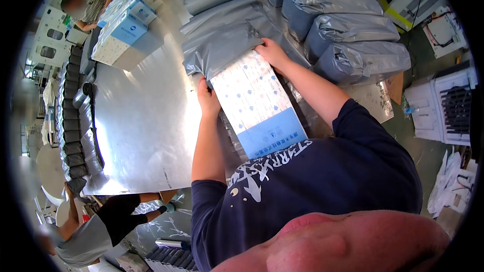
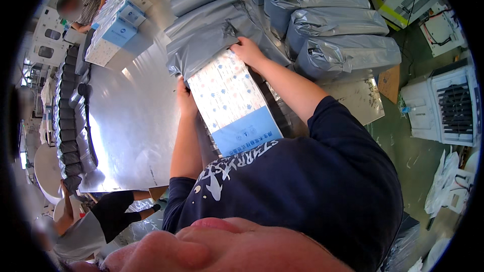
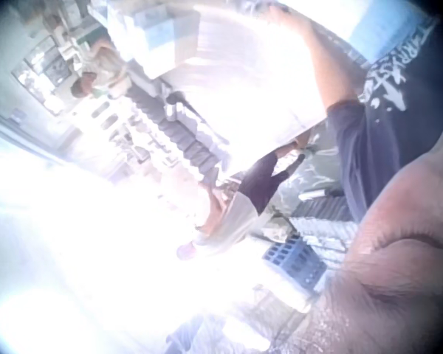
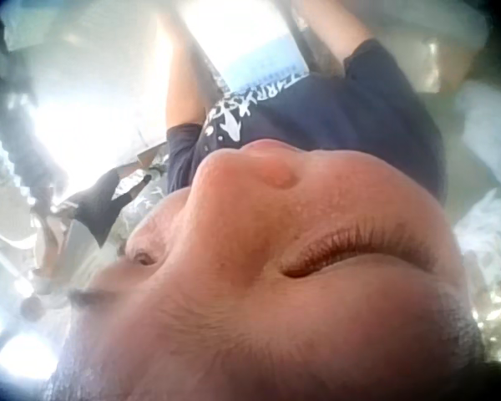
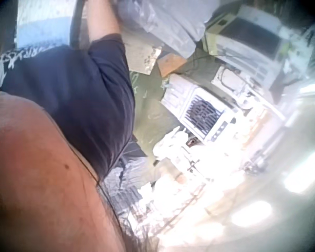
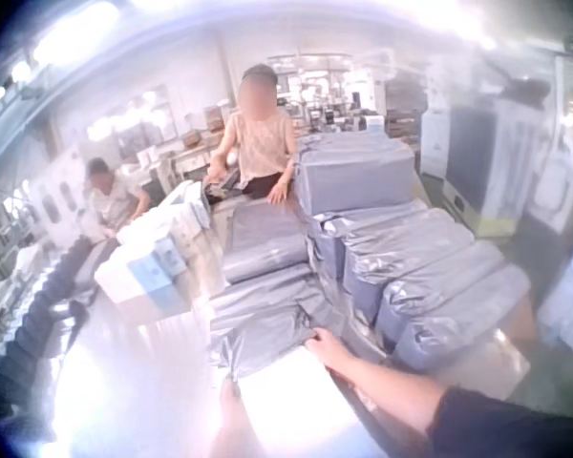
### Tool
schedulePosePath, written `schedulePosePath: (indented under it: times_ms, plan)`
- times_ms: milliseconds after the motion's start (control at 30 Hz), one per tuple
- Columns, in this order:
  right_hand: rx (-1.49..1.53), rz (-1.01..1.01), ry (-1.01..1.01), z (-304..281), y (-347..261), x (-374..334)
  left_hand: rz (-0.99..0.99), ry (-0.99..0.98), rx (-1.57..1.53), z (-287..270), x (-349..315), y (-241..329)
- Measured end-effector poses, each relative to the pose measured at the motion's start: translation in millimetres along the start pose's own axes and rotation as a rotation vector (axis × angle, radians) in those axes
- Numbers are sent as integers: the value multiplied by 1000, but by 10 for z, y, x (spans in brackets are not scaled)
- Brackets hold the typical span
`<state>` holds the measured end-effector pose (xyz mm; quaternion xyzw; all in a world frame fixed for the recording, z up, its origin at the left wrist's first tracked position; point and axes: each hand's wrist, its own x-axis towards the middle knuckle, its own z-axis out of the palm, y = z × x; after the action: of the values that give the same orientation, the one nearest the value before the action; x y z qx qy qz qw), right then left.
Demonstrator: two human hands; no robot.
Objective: The person repeatedly picks up small rectangular boxes and places them into gray plastic shipping bags on a metal table. They fold the top of the bags over the boxes to seal them and then move the packaged items to a stack on the right side of the table.
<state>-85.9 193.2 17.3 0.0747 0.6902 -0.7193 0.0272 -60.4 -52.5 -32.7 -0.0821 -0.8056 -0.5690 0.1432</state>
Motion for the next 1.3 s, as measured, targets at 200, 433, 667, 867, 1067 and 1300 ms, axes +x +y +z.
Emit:
schedulePosePath:
  times_ms: [200,433,667,867,1067,1300]
  plan:
    - [401,6,53,77,-44,-354,-31,-58,73,34,-35,105]
    - [399,-101,25,316,-431,-687,-327,80,-366,-288,-329,418]
    - [55,-53,54,78,122,-657,-226,-260,449,-421,-547,568]
    - [276,209,-159,125,157,-729,-315,-172,136,-498,-707,718]
    - [-12,-44,45,199,272,-1010,-371,-65,-2,-496,-910,477]
    - [-710,-347,-22,9,449,-889,-342,-264,390,-659,-886,593]
